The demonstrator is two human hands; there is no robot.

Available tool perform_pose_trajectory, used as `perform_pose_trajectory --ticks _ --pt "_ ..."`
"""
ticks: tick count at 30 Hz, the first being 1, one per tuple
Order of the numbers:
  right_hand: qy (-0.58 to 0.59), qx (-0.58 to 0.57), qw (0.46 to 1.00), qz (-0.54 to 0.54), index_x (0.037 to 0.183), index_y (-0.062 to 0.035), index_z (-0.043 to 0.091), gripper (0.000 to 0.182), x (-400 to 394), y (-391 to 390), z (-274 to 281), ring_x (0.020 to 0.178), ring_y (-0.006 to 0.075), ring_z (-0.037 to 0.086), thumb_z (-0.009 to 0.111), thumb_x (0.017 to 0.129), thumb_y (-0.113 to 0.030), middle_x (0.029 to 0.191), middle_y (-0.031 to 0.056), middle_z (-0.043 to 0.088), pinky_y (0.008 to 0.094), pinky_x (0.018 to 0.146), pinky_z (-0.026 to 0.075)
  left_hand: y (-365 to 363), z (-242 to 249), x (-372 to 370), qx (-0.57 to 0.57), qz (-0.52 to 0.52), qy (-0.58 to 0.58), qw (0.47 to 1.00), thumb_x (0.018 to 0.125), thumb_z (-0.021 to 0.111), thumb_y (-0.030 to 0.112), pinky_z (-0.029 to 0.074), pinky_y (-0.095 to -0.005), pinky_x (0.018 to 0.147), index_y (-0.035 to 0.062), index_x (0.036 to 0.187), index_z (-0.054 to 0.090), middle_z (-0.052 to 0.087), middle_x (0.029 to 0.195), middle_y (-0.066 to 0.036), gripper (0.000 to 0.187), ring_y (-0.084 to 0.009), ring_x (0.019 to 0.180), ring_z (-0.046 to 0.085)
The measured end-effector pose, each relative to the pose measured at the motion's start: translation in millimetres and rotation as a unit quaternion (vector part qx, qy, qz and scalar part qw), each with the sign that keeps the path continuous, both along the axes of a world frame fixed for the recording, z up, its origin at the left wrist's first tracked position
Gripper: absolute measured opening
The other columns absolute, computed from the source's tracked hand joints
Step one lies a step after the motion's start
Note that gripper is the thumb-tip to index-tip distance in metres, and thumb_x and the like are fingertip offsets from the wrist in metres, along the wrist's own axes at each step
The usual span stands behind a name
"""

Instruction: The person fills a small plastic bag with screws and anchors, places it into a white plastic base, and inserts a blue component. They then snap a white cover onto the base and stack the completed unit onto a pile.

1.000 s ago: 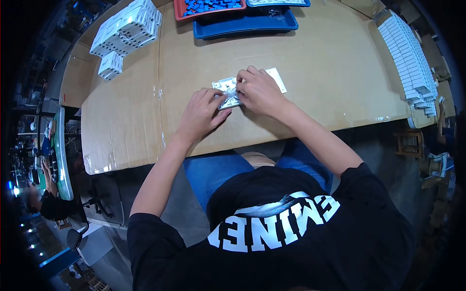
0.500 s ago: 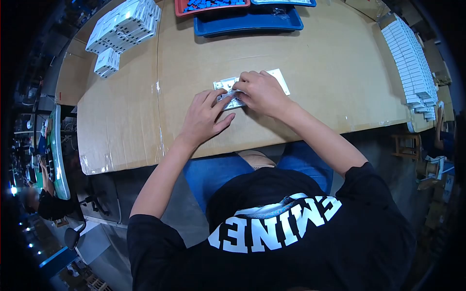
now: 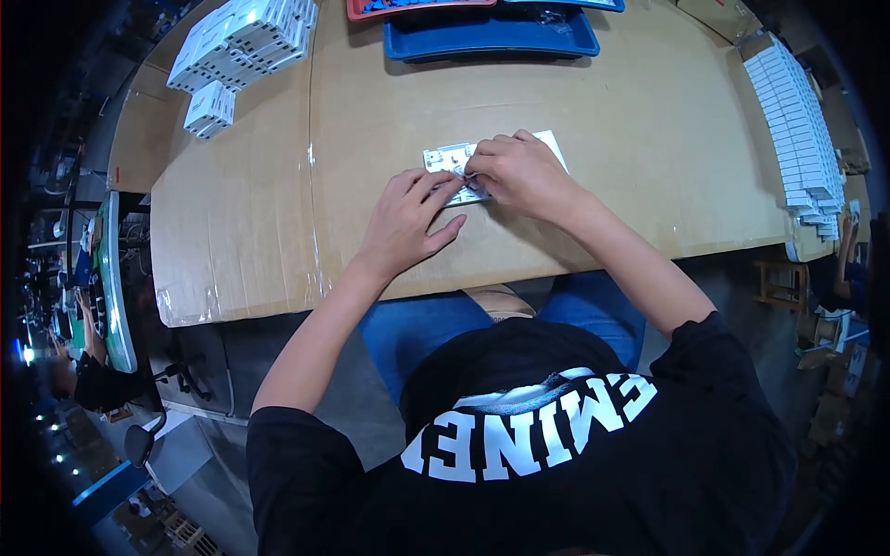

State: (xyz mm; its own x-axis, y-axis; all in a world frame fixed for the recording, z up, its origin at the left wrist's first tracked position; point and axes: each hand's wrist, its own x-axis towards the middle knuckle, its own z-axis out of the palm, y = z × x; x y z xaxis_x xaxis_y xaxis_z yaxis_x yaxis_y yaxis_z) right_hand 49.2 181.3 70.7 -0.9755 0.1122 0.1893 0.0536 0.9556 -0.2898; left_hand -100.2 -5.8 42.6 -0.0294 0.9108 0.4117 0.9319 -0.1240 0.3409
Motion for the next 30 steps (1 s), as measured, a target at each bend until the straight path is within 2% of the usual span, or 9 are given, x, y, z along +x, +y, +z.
perform_pose_trajectory --ticks 3,11,14,16,18,24,26,27,30 --pt "0.011 -0.022 1.000 0.013 0.089 -0.0085 0.073 0.011 2 1 3 0.089 0.0269 0.069 0.068 0.087 -0.017 0.089 0.0073 0.068 0.0428 0.081 0.050 1 0 3 0.014 0.015 -0.018 1.000 0.084 0.078 0.025 0.047 -0.0441 0.100 0.0030 0.124 0.065 0.065 0.120 -0.010 0.048 -0.0332 0.114 0.057" --pt "-0.043 -0.020 0.999 0.023 0.090 -0.0064 0.073 0.012 2 4 11 0.086 0.0298 0.068 0.067 0.086 -0.016 0.088 0.0096 0.067 0.0447 0.079 0.052 0 -2 1 0.020 0.024 -0.006 0.999 0.083 0.077 0.021 0.046 -0.0442 0.099 0.0029 0.117 0.065 0.063 0.115 -0.011 0.040 -0.0341 0.113 0.057" --pt "-0.042 -0.073 0.995 0.055 0.094 -0.0043 0.072 0.013 0 13 11 0.086 0.0319 0.067 0.067 0.088 -0.014 0.091 0.0116 0.066 0.0438 0.079 0.052 -2 -6 -2 0.007 0.015 -0.015 1.000 0.083 0.078 0.023 0.045 -0.0450 0.100 0.0041 0.119 0.064 0.060 0.121 -0.013 0.043 -0.0342 0.117 0.055" --pt "-0.032 -0.111 0.991 0.074 0.099 -0.0028 0.071 0.015 1 23 18 0.086 0.0326 0.066 0.067 0.090 -0.014 0.095 0.0123 0.066 0.0424 0.080 0.052 -2 -4 -1 0.027 0.056 -0.023 0.998 0.080 0.080 0.030 0.040 -0.0491 0.106 0.0043 0.131 0.057 0.055 0.132 -0.017 0.062 -0.0342 0.126 0.051" --pt "0.033 -0.226 0.973 0.041 0.101 -0.0009 0.070 0.017 -4 37 30 0.086 0.0316 0.067 0.066 0.093 -0.016 0.096 0.0139 0.068 0.0390 0.078 0.054 2 3 0 0.023 0.080 -0.020 0.996 0.078 0.081 0.034 0.035 -0.0513 0.109 0.0037 0.138 0.051 0.052 0.136 -0.018 0.073 -0.0348 0.129 0.049" --pt "0.061 -0.240 0.968 -0.046 0.111 0.0000 0.070 0.022 -43 102 41 0.082 0.0219 0.070 0.062 0.098 -0.016 0.094 0.0136 0.075 0.0337 0.081 0.054 6 -2 -5 -0.041 0.106 -0.015 0.993 0.076 0.078 0.044 0.025 -0.0568 0.117 0.0003 0.149 0.038 0.047 0.141 -0.021 0.094 -0.0354 0.136 0.043" --pt "0.042 -0.526 0.847 -0.063 0.123 0.0000 0.065 0.027 -65 127 50 0.085 0.0149 0.070 0.056 0.104 -0.017 0.091 0.0085 0.073 0.0290 0.079 0.054 7 -4 -9 -0.058 0.092 -0.047 0.993 0.076 0.078 0.046 0.026 -0.0547 0.118 -0.0006 0.148 0.039 0.048 0.138 -0.020 0.094 -0.0359 0.136 0.043" --pt "0.047 -0.575 0.811 -0.095 0.129 0.0014 0.060 0.030 -77 138 58 0.083 0.0130 0.069 0.054 0.105 -0.015 0.091 0.0092 0.073 0.0263 0.079 0.054 8 3 -9 -0.050 0.082 -0.069 0.993 0.073 0.081 0.040 0.031 -0.0511 0.116 -0.0007 0.146 0.042 0.048 0.140 -0.023 0.093 -0.0406 0.132 0.044" --pt "0.115 -0.495 0.853 -0.122 0.128 0.0054 0.059 0.032 -130 181 56 0.083 0.0129 0.069 0.056 0.102 -0.012 0.094 0.0132 0.075 0.0277 0.078 0.056 7 10 -8 -0.046 0.077 -0.082 0.993 0.073 0.082 0.039 0.031 -0.0514 0.116 -0.0016 0.147 0.041 0.045 0.142 -0.024 0.094 -0.0424 0.134 0.043"
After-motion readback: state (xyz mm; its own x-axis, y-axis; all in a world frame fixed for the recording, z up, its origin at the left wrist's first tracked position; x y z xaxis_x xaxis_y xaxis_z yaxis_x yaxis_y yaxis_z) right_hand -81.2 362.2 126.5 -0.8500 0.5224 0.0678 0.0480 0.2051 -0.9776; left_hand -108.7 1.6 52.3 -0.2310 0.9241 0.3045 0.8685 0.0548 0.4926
